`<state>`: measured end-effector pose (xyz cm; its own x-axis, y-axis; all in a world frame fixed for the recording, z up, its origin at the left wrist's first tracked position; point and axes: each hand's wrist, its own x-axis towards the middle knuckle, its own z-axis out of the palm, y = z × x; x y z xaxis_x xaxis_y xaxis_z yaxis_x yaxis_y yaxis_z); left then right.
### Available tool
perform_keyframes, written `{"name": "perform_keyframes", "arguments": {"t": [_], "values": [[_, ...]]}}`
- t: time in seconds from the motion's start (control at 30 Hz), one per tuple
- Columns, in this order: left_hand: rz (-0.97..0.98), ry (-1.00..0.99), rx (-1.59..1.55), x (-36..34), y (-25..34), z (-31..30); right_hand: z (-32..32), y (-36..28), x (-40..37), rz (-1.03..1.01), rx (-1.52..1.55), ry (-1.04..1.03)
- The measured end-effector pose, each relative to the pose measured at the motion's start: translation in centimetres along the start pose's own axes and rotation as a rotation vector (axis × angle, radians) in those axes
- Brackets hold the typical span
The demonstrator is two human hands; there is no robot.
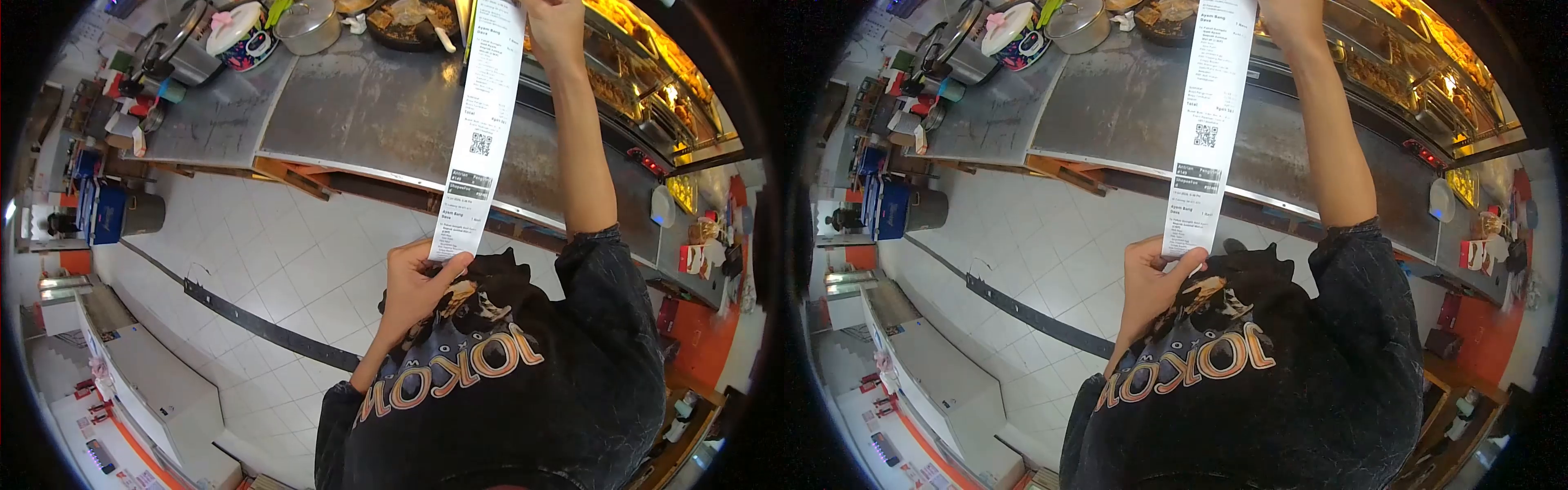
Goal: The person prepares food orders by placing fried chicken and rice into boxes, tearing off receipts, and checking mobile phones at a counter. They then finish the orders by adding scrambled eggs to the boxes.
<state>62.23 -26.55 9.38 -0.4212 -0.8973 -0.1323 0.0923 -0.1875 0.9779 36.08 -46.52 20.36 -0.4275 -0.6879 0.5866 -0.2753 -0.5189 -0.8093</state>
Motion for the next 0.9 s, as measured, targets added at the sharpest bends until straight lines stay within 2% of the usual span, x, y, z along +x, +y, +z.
{"name": "perform_keyframes", "arguments": {"t": [0.1, 0.23, 0.3, 0.43, 0.53, 0.6, 0.73, 0.8, 0.9], "values": [[0.009, 0.023, -0.002, 0.1, 0.0, 0.0, 0.3, 0.4, 0.2, -0.071, 0.053, -0.008], [0.038, 0.073, -0.065, 0.3, -0.4, -0.1, 0.4, -0.1, 0.4, -0.034, 0.032, 0.013], [0.004, 0.099, -0.192, 0.3, -0.4, -0.1, 0.5, -0.5, 0.4, -0.020, -0.083, 0.011], [0.031, 0.124, -0.207, 0.5, -0.3, -0.1, 0.9, -1.5, -0.2, 0.021, -0.163, 0.036], [-0.002, 0.084, -0.225, 0.5, -0.3, -0.5, 1.0, -1.1, -0.2, -0.034, -0.149, 0.003], [-0.041, 0.027, -0.168, 0.4, -0.7, -0.9, 1.4, -2.0, -0.6, 0.053, -0.183, 0.048], [-0.051, 0.015, -0.239, 0.5, -0.7, -0.6, 1.1, -1.0, 0.0, 0.056, -0.182, 0.031], [-0.036, 0.017, -0.255, 0.4, -0.4, -0.6, 1.2, -0.8, -0.1, -0.019, -0.277, 0.069], [-0.055, -0.027, -0.277, 0.5, -0.1, -0.7, 0.9, 0.5, 0.3, -0.039, -0.194, 0.004]]}}
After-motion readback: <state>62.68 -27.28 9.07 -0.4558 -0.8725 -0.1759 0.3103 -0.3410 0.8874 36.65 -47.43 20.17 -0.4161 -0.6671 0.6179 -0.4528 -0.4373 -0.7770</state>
